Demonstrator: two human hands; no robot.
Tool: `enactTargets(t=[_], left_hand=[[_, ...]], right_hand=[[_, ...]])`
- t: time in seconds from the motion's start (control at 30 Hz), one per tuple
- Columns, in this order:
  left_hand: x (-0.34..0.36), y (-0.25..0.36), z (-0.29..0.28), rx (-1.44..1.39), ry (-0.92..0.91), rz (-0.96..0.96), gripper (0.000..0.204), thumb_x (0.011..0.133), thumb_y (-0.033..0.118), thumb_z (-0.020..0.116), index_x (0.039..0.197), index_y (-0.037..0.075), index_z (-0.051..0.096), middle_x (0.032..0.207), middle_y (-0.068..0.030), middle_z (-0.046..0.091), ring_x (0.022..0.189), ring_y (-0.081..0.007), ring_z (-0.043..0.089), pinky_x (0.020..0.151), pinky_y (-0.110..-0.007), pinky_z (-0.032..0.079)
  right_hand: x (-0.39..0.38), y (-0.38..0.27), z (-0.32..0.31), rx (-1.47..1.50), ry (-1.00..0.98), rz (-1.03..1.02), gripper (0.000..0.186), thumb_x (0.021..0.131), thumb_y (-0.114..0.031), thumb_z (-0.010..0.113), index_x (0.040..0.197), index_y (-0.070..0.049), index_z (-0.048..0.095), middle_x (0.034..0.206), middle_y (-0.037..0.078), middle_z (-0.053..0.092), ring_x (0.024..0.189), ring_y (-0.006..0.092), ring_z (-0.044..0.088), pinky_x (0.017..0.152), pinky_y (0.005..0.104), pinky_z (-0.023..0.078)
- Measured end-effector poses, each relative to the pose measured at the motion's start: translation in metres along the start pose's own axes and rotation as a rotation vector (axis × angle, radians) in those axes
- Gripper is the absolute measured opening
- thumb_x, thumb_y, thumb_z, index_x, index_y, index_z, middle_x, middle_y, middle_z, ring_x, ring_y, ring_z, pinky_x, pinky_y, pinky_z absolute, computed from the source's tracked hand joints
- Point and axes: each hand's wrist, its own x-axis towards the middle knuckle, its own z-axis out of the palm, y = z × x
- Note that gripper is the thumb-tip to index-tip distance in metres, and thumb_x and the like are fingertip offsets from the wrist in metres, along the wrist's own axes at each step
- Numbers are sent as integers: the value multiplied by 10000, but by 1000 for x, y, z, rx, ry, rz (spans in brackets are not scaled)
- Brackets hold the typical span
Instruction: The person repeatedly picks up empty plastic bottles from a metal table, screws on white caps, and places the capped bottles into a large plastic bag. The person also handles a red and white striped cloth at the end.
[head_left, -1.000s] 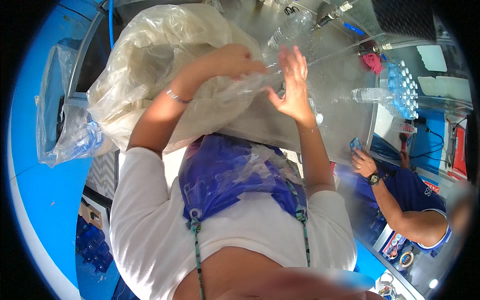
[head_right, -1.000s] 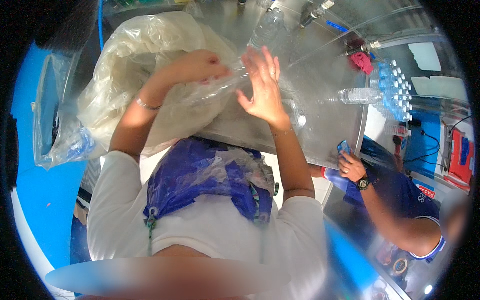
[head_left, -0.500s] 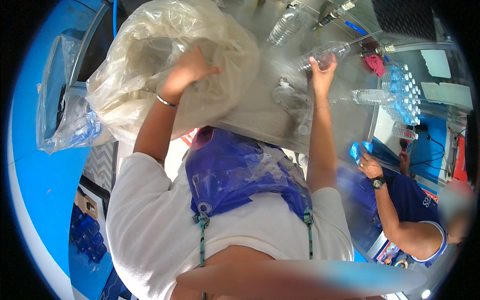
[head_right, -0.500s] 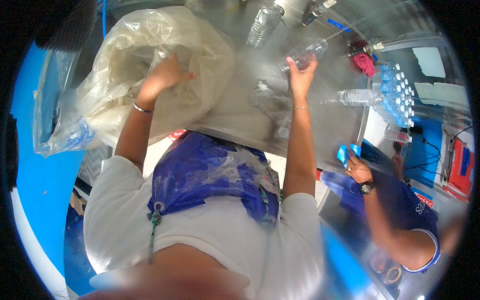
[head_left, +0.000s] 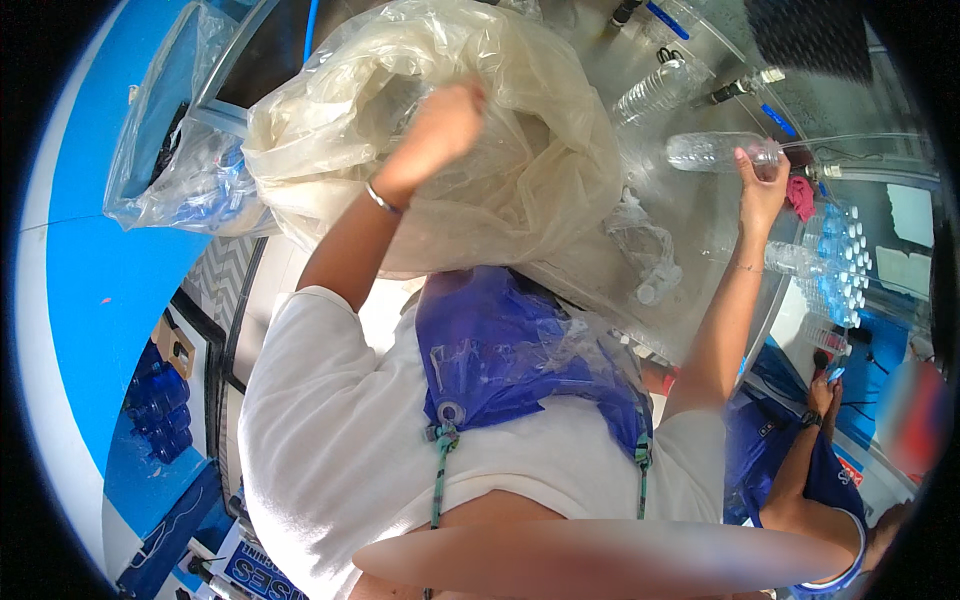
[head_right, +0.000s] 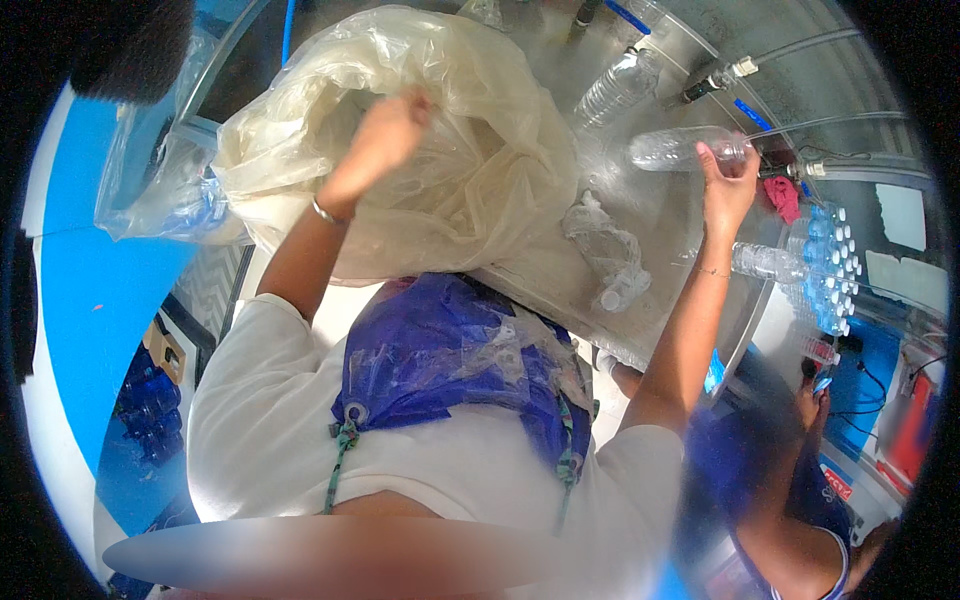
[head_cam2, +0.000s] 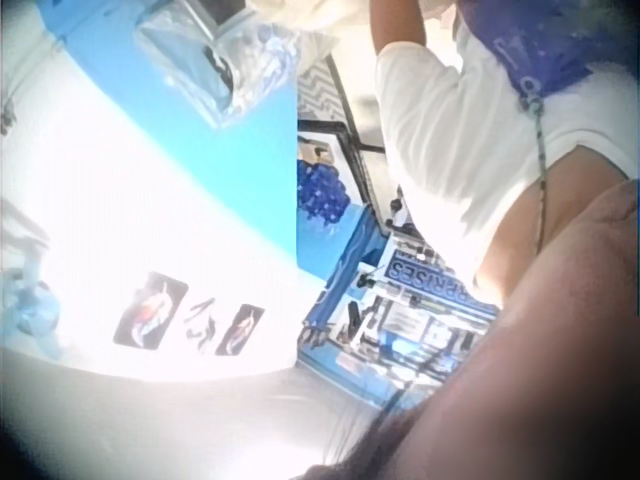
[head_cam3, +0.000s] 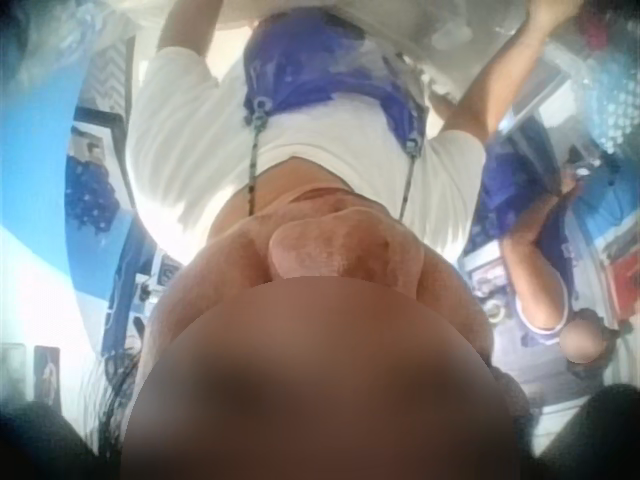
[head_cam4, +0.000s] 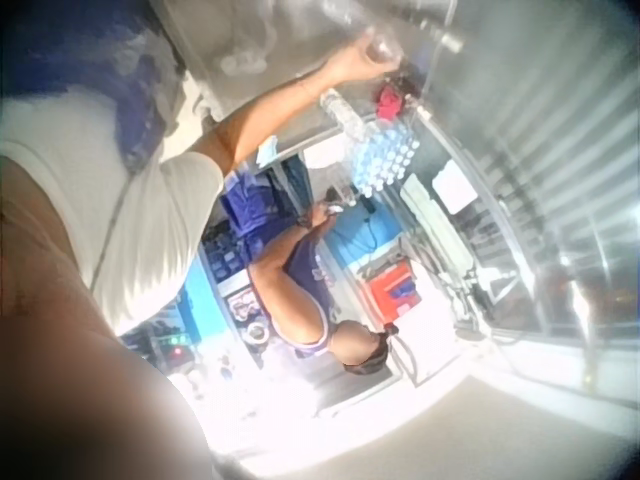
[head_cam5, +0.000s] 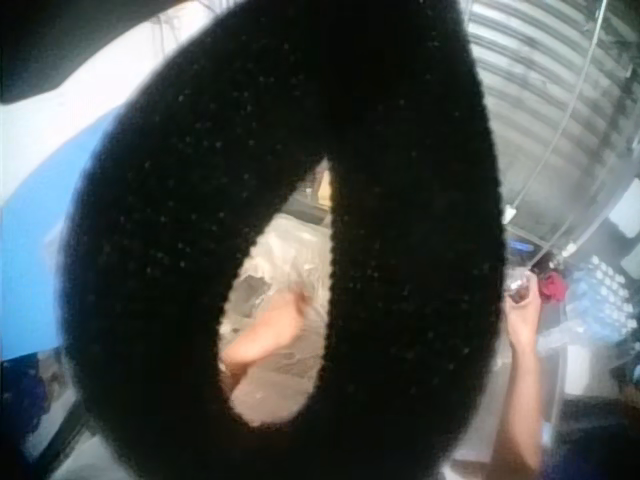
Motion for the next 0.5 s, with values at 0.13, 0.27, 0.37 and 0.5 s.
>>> enactTargets(t=[0.13,0.27,0.37,0.5], left_hand=[[55,-76,-4,319,-81,-266,325,845,104,486,1090,-77,599,1215,-268,571,1037,-424,600,880,-449,494],[71,-110,21,468,84,-233,346,863,129,485,1137,-49,597,1426,-246,393,1152,-442,529,937,-439,468],[67,-105,15,304,288,-260,394,878,152,479,1237,20,573,1402,-226,433,1149,-424,539,947,-441,464],[71,-69,-43,246,12,-299,447,917,190,446,1356,123,497,1289,-233,545,1123,-383,572,955,-445,455]], right_hand=[[-1,-5,-1,-109,21,-13,594,768,-174,824,1247,6,523,1079,96,652,959,142,612,869,279,476],[-2,-13,0,17,-17,0,591,778,-194,818,1248,1,518,1093,104,651,959,148,615,866,280,481],[-4,-15,-7,42,-10,86,579,806,-244,788,1254,-8,509,1101,123,650,959,162,621,842,296,499],[-16,8,-9,488,-202,595,590,881,-434,660,1260,-13,494,1108,164,640,944,220,639,784,343,537]])
